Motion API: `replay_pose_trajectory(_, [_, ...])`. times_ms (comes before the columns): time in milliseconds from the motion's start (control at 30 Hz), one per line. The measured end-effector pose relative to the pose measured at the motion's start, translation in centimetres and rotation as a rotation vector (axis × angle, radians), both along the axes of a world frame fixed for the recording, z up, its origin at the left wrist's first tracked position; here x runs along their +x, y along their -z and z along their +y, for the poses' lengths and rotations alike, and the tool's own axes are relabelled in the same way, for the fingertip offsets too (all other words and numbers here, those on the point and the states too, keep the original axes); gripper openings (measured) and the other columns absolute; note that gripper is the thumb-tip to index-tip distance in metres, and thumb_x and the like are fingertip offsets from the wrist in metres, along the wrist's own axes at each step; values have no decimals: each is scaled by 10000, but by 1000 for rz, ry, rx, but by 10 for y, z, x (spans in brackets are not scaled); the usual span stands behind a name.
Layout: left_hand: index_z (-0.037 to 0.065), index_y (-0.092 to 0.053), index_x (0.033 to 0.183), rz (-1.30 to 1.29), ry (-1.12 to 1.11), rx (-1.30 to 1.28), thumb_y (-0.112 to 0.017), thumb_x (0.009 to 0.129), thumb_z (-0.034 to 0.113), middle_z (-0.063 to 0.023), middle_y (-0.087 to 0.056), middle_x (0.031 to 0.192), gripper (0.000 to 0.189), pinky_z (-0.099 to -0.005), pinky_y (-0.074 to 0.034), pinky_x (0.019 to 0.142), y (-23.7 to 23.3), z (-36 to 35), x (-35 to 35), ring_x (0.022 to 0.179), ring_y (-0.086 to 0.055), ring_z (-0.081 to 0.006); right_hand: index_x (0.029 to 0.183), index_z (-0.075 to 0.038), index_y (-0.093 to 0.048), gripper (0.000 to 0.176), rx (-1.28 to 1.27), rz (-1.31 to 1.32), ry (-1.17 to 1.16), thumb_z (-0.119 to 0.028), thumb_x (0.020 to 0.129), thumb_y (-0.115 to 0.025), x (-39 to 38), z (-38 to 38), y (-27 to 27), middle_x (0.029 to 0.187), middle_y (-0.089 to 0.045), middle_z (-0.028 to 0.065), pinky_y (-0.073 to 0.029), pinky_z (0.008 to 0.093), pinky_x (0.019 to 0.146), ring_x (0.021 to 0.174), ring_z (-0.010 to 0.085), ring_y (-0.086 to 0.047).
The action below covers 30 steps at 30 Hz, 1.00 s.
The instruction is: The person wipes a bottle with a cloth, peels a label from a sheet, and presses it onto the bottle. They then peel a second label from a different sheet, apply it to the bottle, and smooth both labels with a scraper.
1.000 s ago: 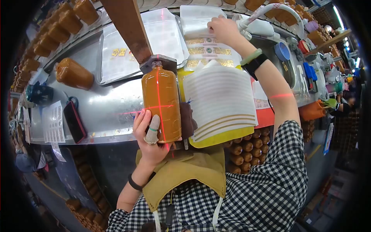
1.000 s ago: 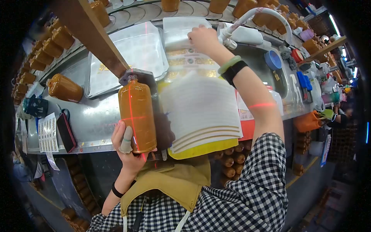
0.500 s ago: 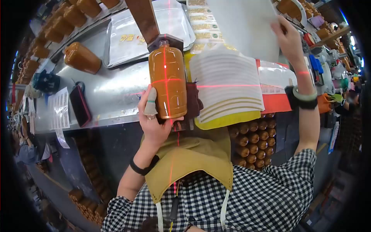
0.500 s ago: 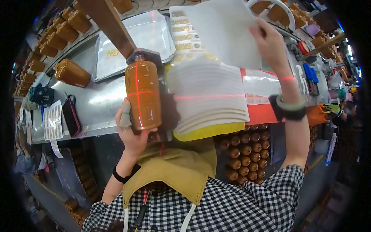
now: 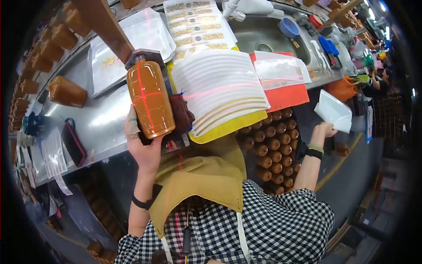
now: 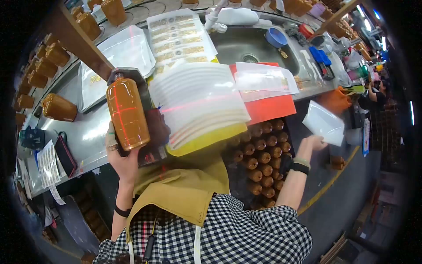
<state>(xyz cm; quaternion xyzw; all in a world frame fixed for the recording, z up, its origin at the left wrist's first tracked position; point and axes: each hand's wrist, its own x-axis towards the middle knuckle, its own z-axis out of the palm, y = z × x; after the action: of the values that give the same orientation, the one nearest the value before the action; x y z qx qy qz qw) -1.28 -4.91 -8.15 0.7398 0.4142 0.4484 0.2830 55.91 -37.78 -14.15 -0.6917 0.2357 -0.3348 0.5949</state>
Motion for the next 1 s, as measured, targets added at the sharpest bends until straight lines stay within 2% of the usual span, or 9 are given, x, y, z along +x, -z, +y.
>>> replay_pose_trajectory(67, [17, -506, 1502, 29, -6, 31, -896, 739, 35, -137, -589, 1434, 857, -389, -444, 1115, 0, 0, 0, 1294, -581, -278, 1305, 41, -582, 370, 114, 28, -6, -19, 953, -482, 4, 6, 35, 1145, -692, 257, -602, 453, 759, 939, 338, -717])
replay_pose_trajectory(133, [19, -518, 1498, 54, -17, 63, -900, 734, 41, -139, -590, 1437, 855, -395, -444, 1117, -4, -1, 1, 1298, -581, -285, 1196, -2, -560, 225, 127, 279, -389, -20, 972, -560, -16, 32, 61, 890, -631, 135, -508, 335, 522, 675, 202, -655])
replay_pose_trajectory(200, [22, -523, 1498, 102, -17, 132, -903, 727, 46, -145, -583, 1454, 860, -406, -445, 1121, -12, -2, 3, 1314, -576, -305, 1410, -6, -506, 463, 335, 400, -841, -122, 990, -663, 1, 37, 97, 884, -638, 74, -500, 316, 560, 723, 201, -662])
replay_pose_trajectory(267, [24, -515, 1506, 104, 0, 130, -900, 727, 42, -152, -572, 1471, 869, -410, -444, 1125, -14, -3, 1, 1334, -565, -313, 1205, -11, -570, 286, -46, 213, -686, -186, 1009, -683, 13, 49, 78, 909, -709, 83, -532, 305, 635, 714, 183, -661])
replay_pose_trajectory(400, [20, -525, 1495, 102, 3, 106, -892, 726, 26, -151, -563, 1480, 852, -408, -434, 1131, -14, -2, -1, 1341, -559, -312, 1130, -13, -730, 232, -704, -333, -689, -184, 978, -689, -19, 109, -26, 1078, -758, 150, -554, 372, 820, 903, 257, -730])
replay_pose_trajectory(533, [19, -515, 1502, 133, -4, 94, -867, 745, -7, -148, -556, 1485, 835, -401, -443, 1122, -15, -4, -2, 1344, -558, -297, 1046, -54, -756, 197, -1138, -79, -1189, -190, 904, -744, -18, 163, -74, 951, -738, 148, -545, 403, 799, 872, 303, -710])
replay_pose_trajectory(667, [15, -533, 1484, 80, 1, 46, -867, 740, 2, -150, -576, 1469, 817, -410, -423, 1134, -17, -5, -1, 1343, -561, -305, 1058, -47, -754, 251, -1322, 1, -1134, -159, 838, -803, 24, 193, -74, 905, -722, 138, -548, 393, 771, 852, 286, -703])
replay_pose_trajectory(833, [14, -525, 1489, 107, -10, 79, -859, 730, -14, -146, -572, 1472, 829, -410, -425, 1133, -17, -3, 3, 1339, -562, -305, 1089, -51, -768, 257, -1008, -114, -1635, -192, 879, -815, -48, 284, -80, 891, -726, 67, -519, 285, 739, 787, 120, -613])
replay_pose_trajectory(1000, [34, -481, 1527, 127, 12, 38, -844, 706, -88, -144, -508, 1531, 906, -397, -467, 1118, -21, -3, 0, 1360, -548, -306, 1035, -13, -754, 314, -1003, -133, -1860, -295, 900, -776, -128, 385, -86, 791, -684, 107, -499, 348, 713, 726, 187, -591])
